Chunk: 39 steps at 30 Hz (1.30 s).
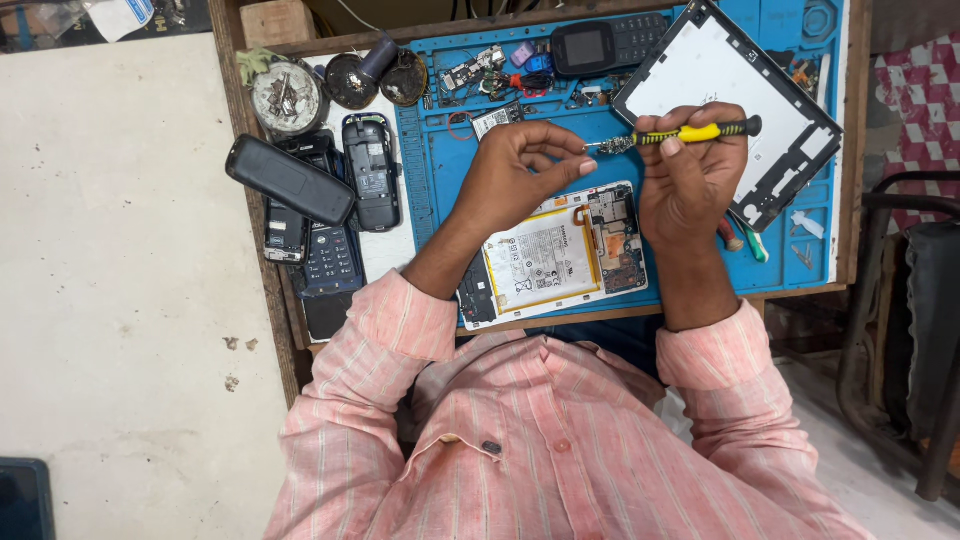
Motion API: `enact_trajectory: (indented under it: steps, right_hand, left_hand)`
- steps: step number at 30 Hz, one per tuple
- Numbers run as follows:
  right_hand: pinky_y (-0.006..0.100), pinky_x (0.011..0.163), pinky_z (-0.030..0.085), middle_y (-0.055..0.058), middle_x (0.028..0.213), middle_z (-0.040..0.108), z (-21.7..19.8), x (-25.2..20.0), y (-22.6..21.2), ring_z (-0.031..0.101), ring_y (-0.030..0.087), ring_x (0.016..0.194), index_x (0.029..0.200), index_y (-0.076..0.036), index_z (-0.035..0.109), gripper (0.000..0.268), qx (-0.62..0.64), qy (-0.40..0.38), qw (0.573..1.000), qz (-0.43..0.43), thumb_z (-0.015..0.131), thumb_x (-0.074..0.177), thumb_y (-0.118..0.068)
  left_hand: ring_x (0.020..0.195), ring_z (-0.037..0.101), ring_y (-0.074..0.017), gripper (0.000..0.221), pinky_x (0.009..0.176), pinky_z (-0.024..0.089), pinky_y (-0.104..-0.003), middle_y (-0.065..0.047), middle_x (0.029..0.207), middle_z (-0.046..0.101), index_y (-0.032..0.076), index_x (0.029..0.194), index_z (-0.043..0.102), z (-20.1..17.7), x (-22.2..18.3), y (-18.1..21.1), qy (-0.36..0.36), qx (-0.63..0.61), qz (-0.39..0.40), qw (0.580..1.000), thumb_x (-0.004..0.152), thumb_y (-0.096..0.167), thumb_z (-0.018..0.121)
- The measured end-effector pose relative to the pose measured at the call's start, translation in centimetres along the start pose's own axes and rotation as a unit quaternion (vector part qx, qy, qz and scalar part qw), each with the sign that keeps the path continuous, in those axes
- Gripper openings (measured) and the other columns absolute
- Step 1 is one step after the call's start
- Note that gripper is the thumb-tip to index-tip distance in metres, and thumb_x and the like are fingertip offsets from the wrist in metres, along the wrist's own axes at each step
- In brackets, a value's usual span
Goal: The person works on a disassembled smartphone at a cluttered workbench. They use a yellow screwdriver to remove screws from the internal frame, lift and inspect the motherboard and battery area, and place removed screws on the blue mat. The person repeatedly adjusts the device and uses the screwdriver to manipulate internal components.
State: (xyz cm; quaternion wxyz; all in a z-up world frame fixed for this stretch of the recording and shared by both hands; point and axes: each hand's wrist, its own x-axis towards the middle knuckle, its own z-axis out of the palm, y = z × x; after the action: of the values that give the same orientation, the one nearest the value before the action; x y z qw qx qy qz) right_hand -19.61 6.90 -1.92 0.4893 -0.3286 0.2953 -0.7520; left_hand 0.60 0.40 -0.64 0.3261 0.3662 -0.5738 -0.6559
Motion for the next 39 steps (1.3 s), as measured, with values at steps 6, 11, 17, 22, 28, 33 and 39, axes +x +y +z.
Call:
enact_trajectory:
  steps: [6, 11, 17, 22, 28, 33, 39]
  right_hand:
    - [0.035, 0.099, 0.062, 0.014, 0.110, 0.066, 0.0, 0.0, 0.0, 0.072, 0.026, 0.111, 0.119, -0.007, 0.050, 0.027, 0.000, -0.004, 1.000, 0.003, 0.063, 0.102, 0.009]
    - [0.034, 0.096, 0.062, 0.014, 0.108, 0.066, 0.1, 0.3, 0.1, 0.072, 0.025, 0.109, 0.119, -0.007, 0.050, 0.028, -0.005, -0.006, 1.000, 0.000, 0.066, 0.103, 0.008]
    - [0.034, 0.093, 0.062, 0.014, 0.111, 0.066, -0.1, -0.2, 0.1, 0.072, 0.024, 0.106, 0.120, -0.007, 0.050, 0.028, -0.056, -0.003, 0.998, -0.022, 0.068, 0.104, 0.005]
    - [0.043, 0.103, 0.060, 0.014, 0.107, 0.066, 0.5, -0.2, 0.4, 0.069, 0.023, 0.104, 0.123, -0.006, 0.049, 0.029, -0.108, -0.020, 0.990, -0.087, 0.068, 0.104, 0.005]
    - [0.043, 0.101, 0.060, 0.016, 0.108, 0.067, 0.7, -0.4, 0.3, 0.071, 0.025, 0.103, 0.119, -0.005, 0.048, 0.028, -0.176, -0.032, 0.978, -0.109, 0.065, 0.103, 0.009]
    - [0.041, 0.099, 0.061, 0.017, 0.111, 0.067, 0.7, -0.1, 0.5, 0.072, 0.025, 0.103, 0.118, -0.004, 0.047, 0.027, -0.192, -0.036, 0.974, -0.116, 0.062, 0.102, 0.012]
    - [0.041, 0.097, 0.062, 0.017, 0.110, 0.066, 0.9, -0.5, 0.3, 0.072, 0.027, 0.103, 0.118, -0.003, 0.047, 0.028, -0.224, -0.039, 0.964, -0.137, 0.062, 0.101, 0.013]
  left_hand:
    - [0.071, 0.071, -0.0050, 0.021, 0.064, 0.058, -0.019, -0.007, 0.089, 0.078, -0.004, 0.104, 0.074, 0.1, 0.3, -0.9, -0.003, -0.080, 0.008, 0.997, 0.089, 0.010, 0.081]
    - [0.070, 0.072, -0.0056, 0.020, 0.063, 0.058, -0.020, -0.008, 0.087, 0.077, -0.003, 0.103, 0.075, 0.0, 0.3, -0.7, 0.006, -0.058, 0.010, 0.998, 0.090, 0.012, 0.081]
    - [0.073, 0.071, -0.0065, 0.017, 0.062, 0.056, -0.021, -0.006, 0.091, 0.079, 0.000, 0.103, 0.075, 0.1, -0.3, -0.4, 0.045, 0.030, 0.064, 0.997, 0.092, 0.012, 0.079]
    - [0.076, 0.073, -0.0089, 0.015, 0.065, 0.057, -0.025, -0.005, 0.093, 0.079, 0.005, 0.100, 0.077, -0.1, -0.7, 1.3, 0.053, 0.098, 0.108, 0.988, 0.092, 0.018, 0.078]
    - [0.071, 0.073, -0.0104, 0.017, 0.062, 0.055, -0.026, -0.006, 0.085, 0.078, 0.004, 0.094, 0.076, 0.1, -1.1, 2.5, 0.068, 0.133, 0.107, 0.983, 0.088, 0.020, 0.079]
    - [0.070, 0.074, -0.0113, 0.017, 0.061, 0.055, -0.027, -0.006, 0.083, 0.078, 0.005, 0.092, 0.077, -0.1, -1.0, 2.6, 0.072, 0.158, 0.106, 0.979, 0.087, 0.021, 0.080]
    - [0.069, 0.074, -0.0129, 0.017, 0.062, 0.055, -0.028, -0.006, 0.084, 0.078, 0.006, 0.090, 0.077, -0.1, -1.1, 2.7, 0.077, 0.180, 0.118, 0.973, 0.086, 0.022, 0.081]
